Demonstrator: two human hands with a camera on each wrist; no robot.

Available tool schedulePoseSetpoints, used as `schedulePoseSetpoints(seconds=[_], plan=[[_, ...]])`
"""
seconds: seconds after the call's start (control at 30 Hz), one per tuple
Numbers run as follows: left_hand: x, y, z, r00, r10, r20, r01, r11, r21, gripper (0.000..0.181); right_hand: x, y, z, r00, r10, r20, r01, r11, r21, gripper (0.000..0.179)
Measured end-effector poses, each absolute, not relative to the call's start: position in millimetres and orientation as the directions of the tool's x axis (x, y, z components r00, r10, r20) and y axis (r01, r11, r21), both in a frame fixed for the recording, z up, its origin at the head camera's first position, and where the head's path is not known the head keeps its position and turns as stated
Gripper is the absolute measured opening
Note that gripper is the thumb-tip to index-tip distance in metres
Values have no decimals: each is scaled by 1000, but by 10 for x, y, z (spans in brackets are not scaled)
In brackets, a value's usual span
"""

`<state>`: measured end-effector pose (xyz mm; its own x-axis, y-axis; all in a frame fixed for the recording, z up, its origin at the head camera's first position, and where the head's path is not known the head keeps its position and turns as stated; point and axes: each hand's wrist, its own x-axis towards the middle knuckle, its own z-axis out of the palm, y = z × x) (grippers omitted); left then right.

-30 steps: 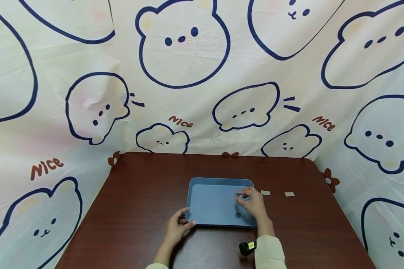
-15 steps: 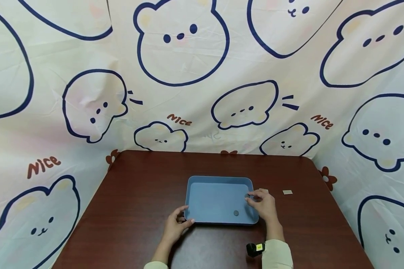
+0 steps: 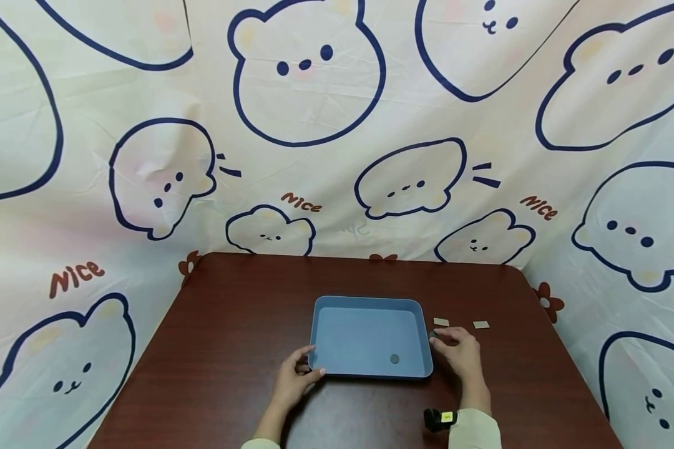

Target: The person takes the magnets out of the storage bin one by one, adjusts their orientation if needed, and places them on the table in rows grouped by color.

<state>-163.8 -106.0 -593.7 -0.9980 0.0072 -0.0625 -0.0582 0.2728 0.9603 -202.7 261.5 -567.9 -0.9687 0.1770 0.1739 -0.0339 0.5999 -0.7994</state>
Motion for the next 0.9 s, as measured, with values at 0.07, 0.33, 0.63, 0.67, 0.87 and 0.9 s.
schedulePoseSetpoints(seconds=[0.07, 0.33, 0.63, 0.67, 0.87, 0.9], plan=[[-1640, -1063, -5938, -998, 6, -61, -57, 279, 959, 57, -2020, 2643, -5695, -967, 192, 166, -18, 600, -800, 25], [-1649, -1071, -5941, -998, 4, -66, -62, 293, 954, 57, -1990, 2745, -5791, -964, 215, 157, 10, 616, -787, 26], [-1680, -1053, -5943, -998, 6, -60, -56, 275, 960, 58, -1998, 2892, -5913, -977, 210, 38, 99, 603, -791, 30], [-1680, -1056, -5946, -998, 7, -59, -55, 275, 960, 58, -1993, 2895, -5921, -976, 215, 27, 110, 601, -792, 31], [-1667, -1063, -5950, -998, 2, -62, -59, 283, 957, 57, -1958, 2907, -5937, -970, 245, -7, 159, 608, -778, 33], [-1664, -1062, -5949, -998, 2, -62, -59, 280, 958, 57, -1955, 2908, -5936, -968, 252, -8, 165, 611, -774, 33]])
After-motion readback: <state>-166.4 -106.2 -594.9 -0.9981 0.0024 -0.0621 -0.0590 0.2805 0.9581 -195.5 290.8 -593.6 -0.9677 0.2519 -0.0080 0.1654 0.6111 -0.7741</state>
